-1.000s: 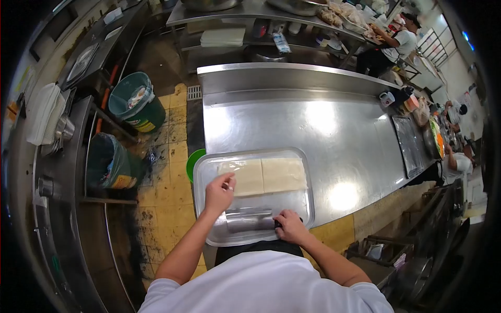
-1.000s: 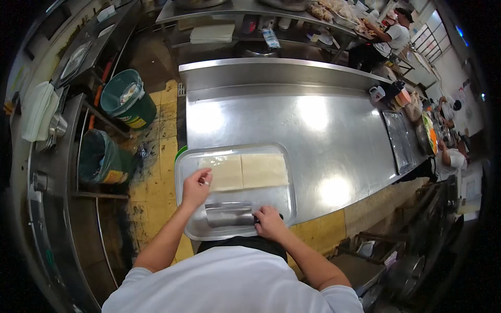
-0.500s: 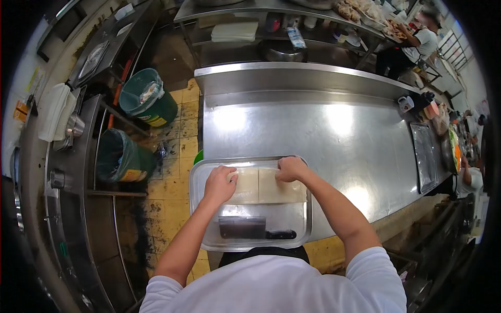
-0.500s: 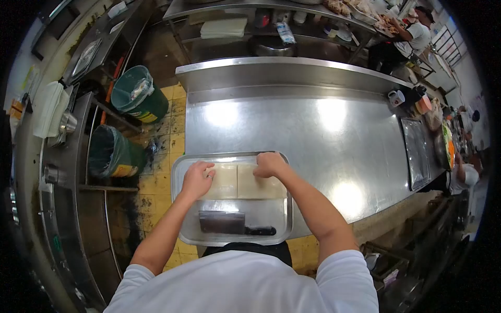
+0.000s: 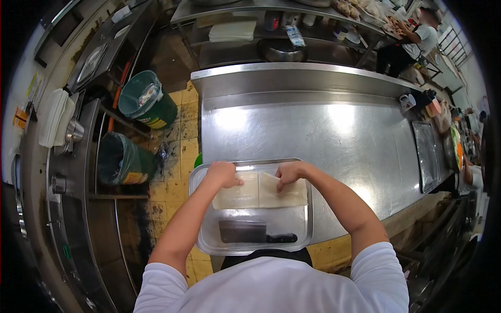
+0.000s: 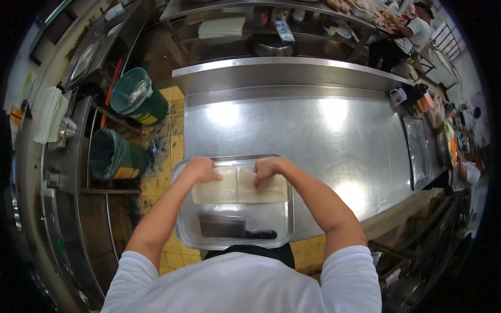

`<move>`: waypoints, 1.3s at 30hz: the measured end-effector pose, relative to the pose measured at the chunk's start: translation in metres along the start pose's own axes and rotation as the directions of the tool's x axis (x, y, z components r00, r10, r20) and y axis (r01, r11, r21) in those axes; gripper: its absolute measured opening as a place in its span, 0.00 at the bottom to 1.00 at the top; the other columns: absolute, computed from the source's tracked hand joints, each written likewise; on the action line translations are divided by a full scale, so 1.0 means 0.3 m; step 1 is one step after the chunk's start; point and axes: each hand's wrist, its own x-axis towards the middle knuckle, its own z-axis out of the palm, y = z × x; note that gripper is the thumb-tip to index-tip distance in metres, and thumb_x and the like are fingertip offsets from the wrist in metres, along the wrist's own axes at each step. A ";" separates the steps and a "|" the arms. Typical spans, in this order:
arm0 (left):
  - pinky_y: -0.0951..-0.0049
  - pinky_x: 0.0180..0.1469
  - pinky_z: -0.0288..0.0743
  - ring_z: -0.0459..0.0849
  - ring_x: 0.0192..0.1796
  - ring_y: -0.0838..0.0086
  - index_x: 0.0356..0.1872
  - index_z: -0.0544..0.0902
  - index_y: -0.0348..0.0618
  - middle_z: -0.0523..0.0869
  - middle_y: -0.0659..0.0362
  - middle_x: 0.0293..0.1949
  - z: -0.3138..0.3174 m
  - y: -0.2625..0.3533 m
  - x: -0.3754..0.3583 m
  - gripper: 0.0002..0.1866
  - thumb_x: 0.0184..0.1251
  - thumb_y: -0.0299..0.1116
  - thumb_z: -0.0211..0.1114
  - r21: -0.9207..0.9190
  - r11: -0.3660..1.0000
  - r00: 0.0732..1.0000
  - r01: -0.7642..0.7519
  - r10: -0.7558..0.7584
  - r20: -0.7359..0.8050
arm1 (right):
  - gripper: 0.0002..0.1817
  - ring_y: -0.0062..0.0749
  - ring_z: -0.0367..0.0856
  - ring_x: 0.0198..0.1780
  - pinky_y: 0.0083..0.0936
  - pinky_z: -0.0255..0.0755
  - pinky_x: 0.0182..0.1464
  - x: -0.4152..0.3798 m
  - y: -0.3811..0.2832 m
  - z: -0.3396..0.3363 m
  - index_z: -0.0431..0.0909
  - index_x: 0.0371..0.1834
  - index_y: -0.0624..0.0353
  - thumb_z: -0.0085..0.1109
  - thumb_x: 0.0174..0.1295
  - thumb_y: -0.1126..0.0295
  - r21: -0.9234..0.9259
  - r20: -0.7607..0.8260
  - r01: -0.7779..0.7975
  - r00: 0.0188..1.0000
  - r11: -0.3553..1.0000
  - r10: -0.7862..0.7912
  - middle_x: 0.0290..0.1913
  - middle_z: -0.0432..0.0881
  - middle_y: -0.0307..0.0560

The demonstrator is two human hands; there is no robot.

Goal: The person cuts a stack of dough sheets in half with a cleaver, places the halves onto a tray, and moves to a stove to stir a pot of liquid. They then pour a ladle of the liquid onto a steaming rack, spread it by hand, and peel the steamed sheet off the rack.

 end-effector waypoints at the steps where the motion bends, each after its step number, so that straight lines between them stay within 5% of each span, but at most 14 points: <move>1: 0.53 0.63 0.77 0.88 0.57 0.53 0.47 0.90 0.39 0.91 0.47 0.50 -0.007 0.003 -0.006 0.30 0.61 0.59 0.74 0.028 0.999 0.999 -0.033 0.033 -0.006 | 0.23 0.38 0.89 0.45 0.36 0.80 0.50 0.005 0.008 0.001 0.91 0.49 0.56 0.76 0.51 0.57 0.016 0.017 0.009 1.000 1.000 -0.009 0.43 0.92 0.48; 7: 0.56 0.58 0.82 0.89 0.55 0.52 0.45 0.91 0.38 0.91 0.46 0.50 -0.013 0.006 -0.021 0.28 0.59 0.56 0.75 0.022 0.994 0.993 -0.107 0.108 -0.053 | 0.28 0.38 0.88 0.48 0.37 0.81 0.54 -0.007 0.018 -0.004 0.84 0.62 0.55 0.74 0.56 0.64 0.205 0.232 -0.063 0.973 0.977 0.014 0.50 0.90 0.48; 13: 0.57 0.57 0.83 0.90 0.53 0.52 0.42 0.92 0.35 0.92 0.45 0.48 -0.015 0.004 0.003 0.28 0.54 0.53 0.79 0.036 0.996 0.996 -0.080 0.079 0.032 | 0.28 0.37 0.88 0.51 0.36 0.84 0.53 -0.044 0.050 0.018 0.78 0.68 0.57 0.68 0.62 0.73 0.442 0.245 -0.092 0.969 0.892 -0.021 0.57 0.87 0.48; 22: 0.55 0.57 0.82 0.90 0.52 0.50 0.45 0.91 0.39 0.92 0.44 0.47 -0.059 0.008 -0.002 0.27 0.49 0.50 0.81 -0.010 0.976 0.969 -0.218 0.217 0.119 | 0.26 0.34 0.87 0.52 0.36 0.85 0.53 -0.088 0.088 0.079 0.81 0.66 0.57 0.65 0.61 0.78 0.535 0.136 -0.006 0.988 0.845 -0.079 0.53 0.88 0.46; 30: 0.58 0.54 0.81 0.90 0.49 0.59 0.50 0.90 0.39 0.93 0.50 0.47 -0.024 -0.028 0.076 0.32 0.50 0.54 0.83 -0.186 0.975 0.943 -0.122 0.173 0.285 | 0.22 0.31 0.87 0.49 0.30 0.82 0.53 -0.202 0.101 0.200 0.84 0.60 0.63 0.66 0.61 0.78 0.765 0.055 0.078 0.981 0.639 -0.185 0.49 0.89 0.44; 33: 0.59 0.54 0.80 0.89 0.50 0.61 0.52 0.91 0.41 0.93 0.50 0.48 -0.040 -0.029 0.055 0.30 0.53 0.52 0.83 -0.378 0.921 0.864 0.093 0.114 0.491 | 0.22 0.31 0.87 0.49 0.30 0.82 0.54 -0.254 0.098 0.278 0.84 0.60 0.65 0.68 0.60 0.78 0.839 0.003 0.090 0.985 0.537 -0.170 0.49 0.89 0.44; 36: 0.59 0.54 0.80 0.89 0.50 0.62 0.51 0.91 0.42 0.93 0.50 0.48 -0.031 -0.033 0.049 0.28 0.54 0.49 0.83 -0.204 0.960 0.909 -0.190 0.251 0.334 | 0.24 0.31 0.87 0.50 0.30 0.81 0.57 -0.277 0.120 0.384 0.84 0.60 0.67 0.70 0.59 0.79 0.912 -0.068 0.142 0.978 0.385 -0.198 0.51 0.89 0.44; 39: 0.60 0.53 0.80 0.89 0.49 0.63 0.50 0.91 0.42 0.93 0.51 0.47 -0.024 -0.040 0.035 0.27 0.53 0.49 0.83 -0.192 0.965 0.935 -0.180 0.229 0.273 | 0.23 0.32 0.87 0.53 0.32 0.81 0.59 -0.331 0.111 0.460 0.83 0.61 0.68 0.71 0.60 0.79 0.950 -0.137 0.187 0.969 0.250 -0.204 0.53 0.89 0.46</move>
